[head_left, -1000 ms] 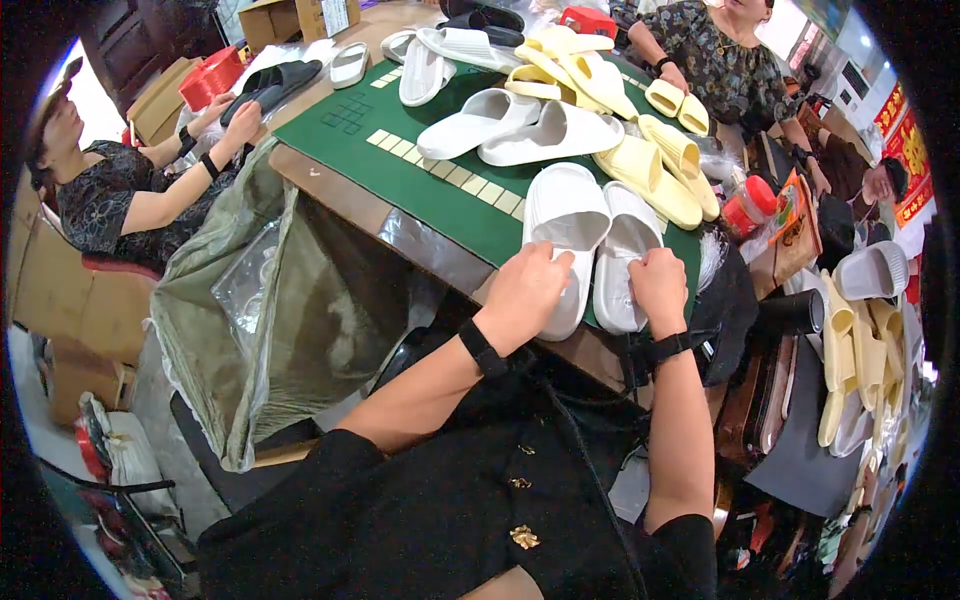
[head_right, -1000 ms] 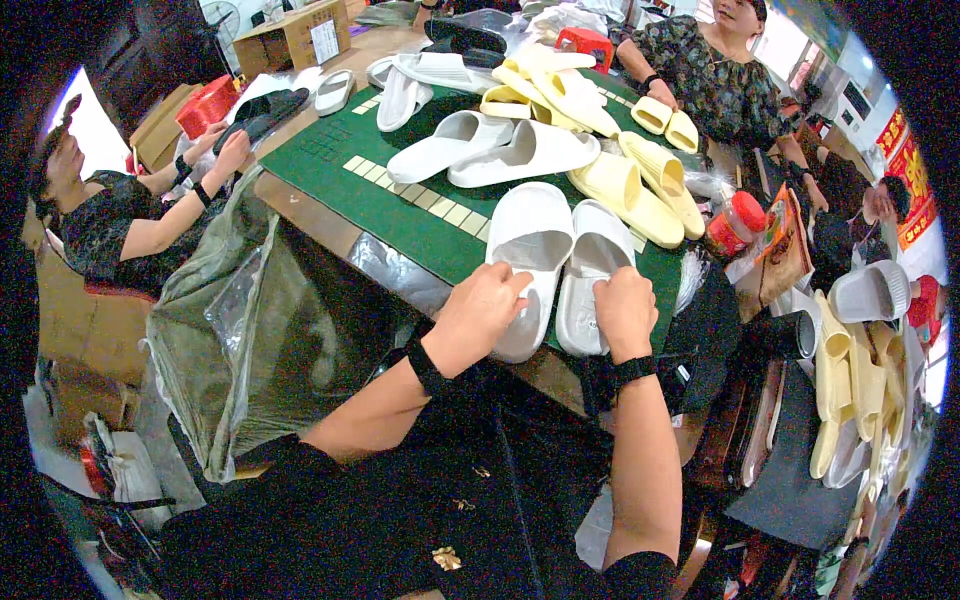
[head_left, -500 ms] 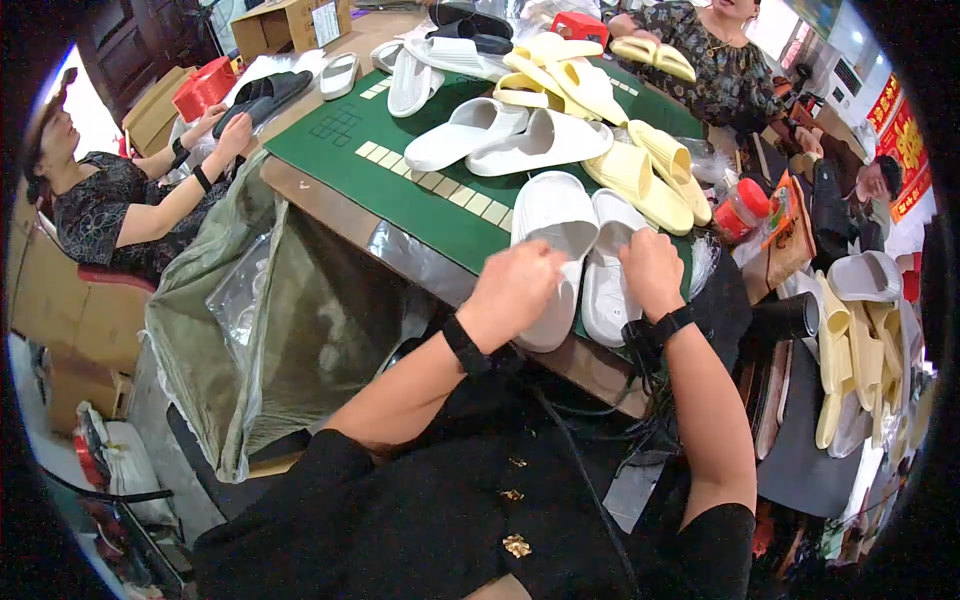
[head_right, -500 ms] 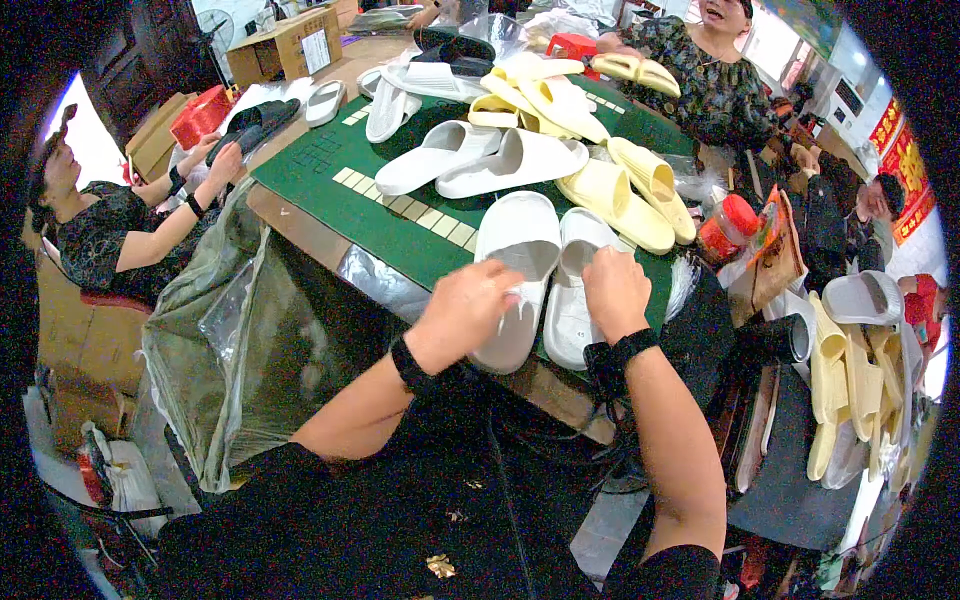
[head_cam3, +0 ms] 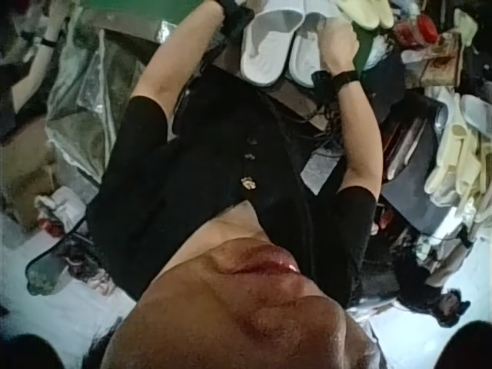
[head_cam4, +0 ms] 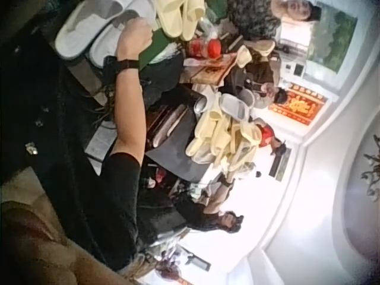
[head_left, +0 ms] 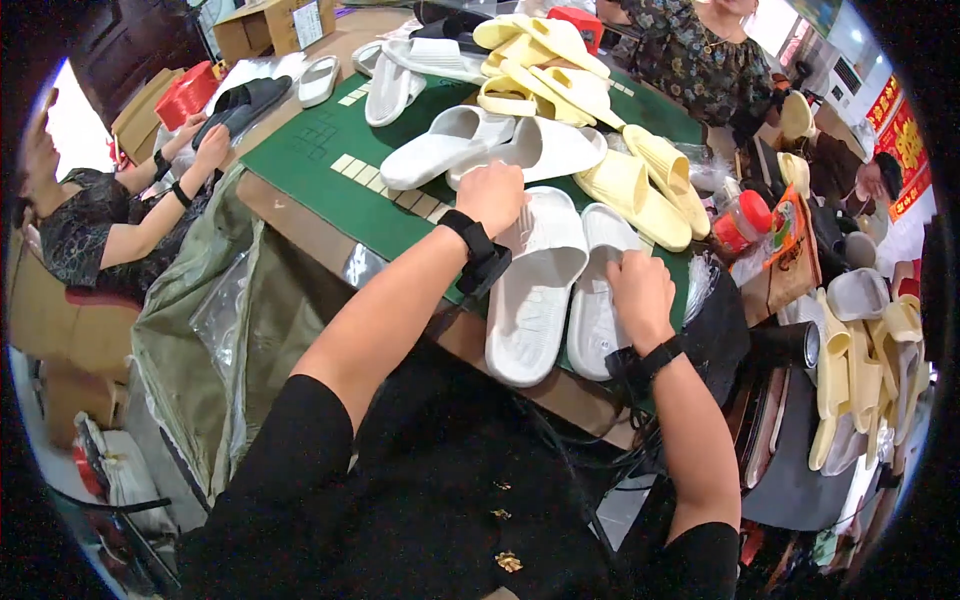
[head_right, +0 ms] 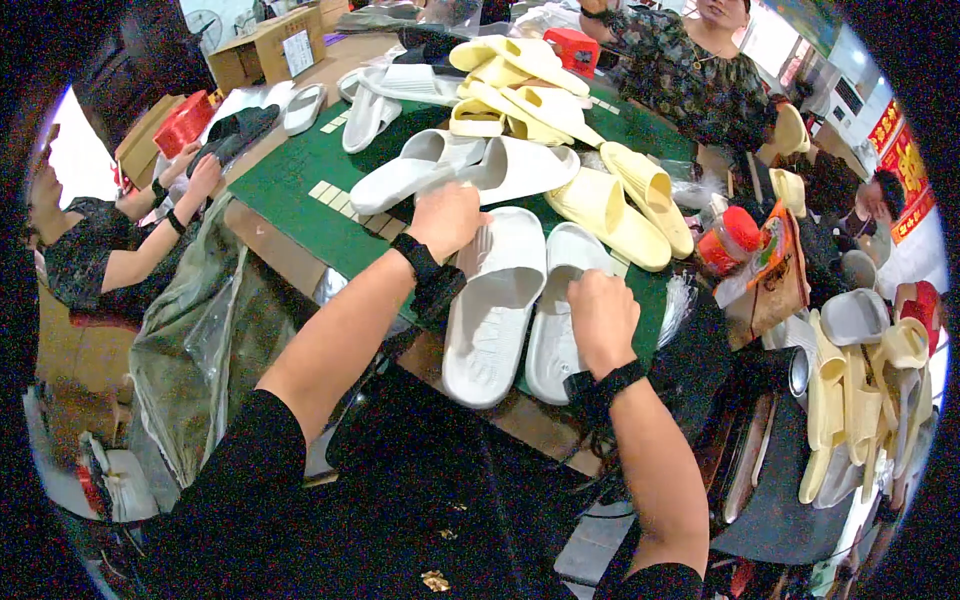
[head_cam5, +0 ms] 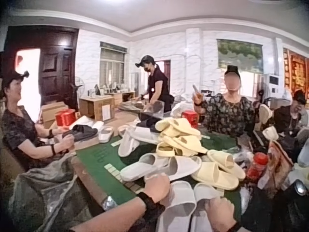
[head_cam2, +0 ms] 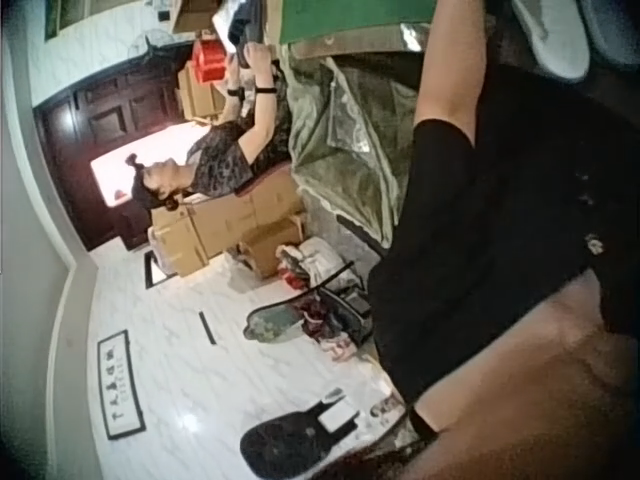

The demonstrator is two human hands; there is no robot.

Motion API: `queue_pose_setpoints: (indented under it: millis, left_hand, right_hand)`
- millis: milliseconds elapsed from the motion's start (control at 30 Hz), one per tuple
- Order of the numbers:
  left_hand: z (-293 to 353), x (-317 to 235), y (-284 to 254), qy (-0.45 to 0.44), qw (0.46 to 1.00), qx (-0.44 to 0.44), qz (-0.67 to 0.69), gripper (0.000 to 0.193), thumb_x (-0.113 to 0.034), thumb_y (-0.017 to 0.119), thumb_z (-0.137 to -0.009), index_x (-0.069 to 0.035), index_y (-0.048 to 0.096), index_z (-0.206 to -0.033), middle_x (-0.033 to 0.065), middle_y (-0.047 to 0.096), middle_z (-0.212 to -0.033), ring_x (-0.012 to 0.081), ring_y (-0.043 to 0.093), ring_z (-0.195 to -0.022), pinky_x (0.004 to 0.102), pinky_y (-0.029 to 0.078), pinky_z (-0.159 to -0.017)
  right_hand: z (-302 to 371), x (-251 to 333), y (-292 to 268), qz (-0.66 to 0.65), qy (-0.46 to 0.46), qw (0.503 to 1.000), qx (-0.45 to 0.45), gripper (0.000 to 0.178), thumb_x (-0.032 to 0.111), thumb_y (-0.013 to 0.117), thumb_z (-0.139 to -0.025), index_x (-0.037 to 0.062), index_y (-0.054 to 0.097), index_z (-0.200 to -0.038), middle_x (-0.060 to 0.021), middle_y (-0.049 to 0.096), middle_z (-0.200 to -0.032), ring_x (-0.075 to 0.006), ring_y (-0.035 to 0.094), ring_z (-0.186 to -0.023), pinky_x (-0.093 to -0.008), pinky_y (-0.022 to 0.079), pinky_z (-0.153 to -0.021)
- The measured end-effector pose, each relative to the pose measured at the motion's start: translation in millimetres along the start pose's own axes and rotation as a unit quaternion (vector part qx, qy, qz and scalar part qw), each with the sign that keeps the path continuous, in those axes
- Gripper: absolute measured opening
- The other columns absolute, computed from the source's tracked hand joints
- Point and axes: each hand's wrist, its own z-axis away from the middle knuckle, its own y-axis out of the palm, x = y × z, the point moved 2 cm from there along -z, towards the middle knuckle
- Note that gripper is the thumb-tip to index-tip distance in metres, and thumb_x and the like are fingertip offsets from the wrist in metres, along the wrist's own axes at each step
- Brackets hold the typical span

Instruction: Manually assembling and finishing various styles of foam sandals at a group work table.

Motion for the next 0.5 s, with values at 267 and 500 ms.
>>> queue_pose_setpoints:
  millis: [267, 500]
  left_hand:
    - [-21.9, 12.5, 15.6, -0.03, 0.998, 0.056, 0.028, 0.015, -0.009, 0.064, -0.08, 0.001, 0.07, -0.088, 0.0233, 0.071, -0.094, 0.0403, 0.07, -0.088, 0.0481, 0.057, -0.075]
    - [-40.0, 22.6, 27.0, -0.025, 0.993, 0.095, 0.062, 0.017, -0.012, 0.068, -0.074, 0.001, 0.071, -0.085, 0.0223, 0.071, -0.089, 0.0401, 0.07, -0.085, 0.0479, 0.057, -0.075]
  right_hand:
    - [0.3, -7.6, 9.0, -0.004, -0.04, 0.999, -0.029, 0.027, 0.023, 0.061, -0.089, 0.0026, 0.065, -0.072, -0.0246, 0.067, -0.073, -0.0432, 0.068, -0.071, -0.0518, 0.055, -0.065]
    - [1.8, -13.3, 17.1, -0.032, -0.065, 0.997, -0.033, 0.028, 0.026, 0.062, -0.09, 0.0034, 0.063, -0.075, -0.0239, 0.065, -0.067, -0.0431, 0.066, -0.066, -0.0529, 0.053, -0.062]
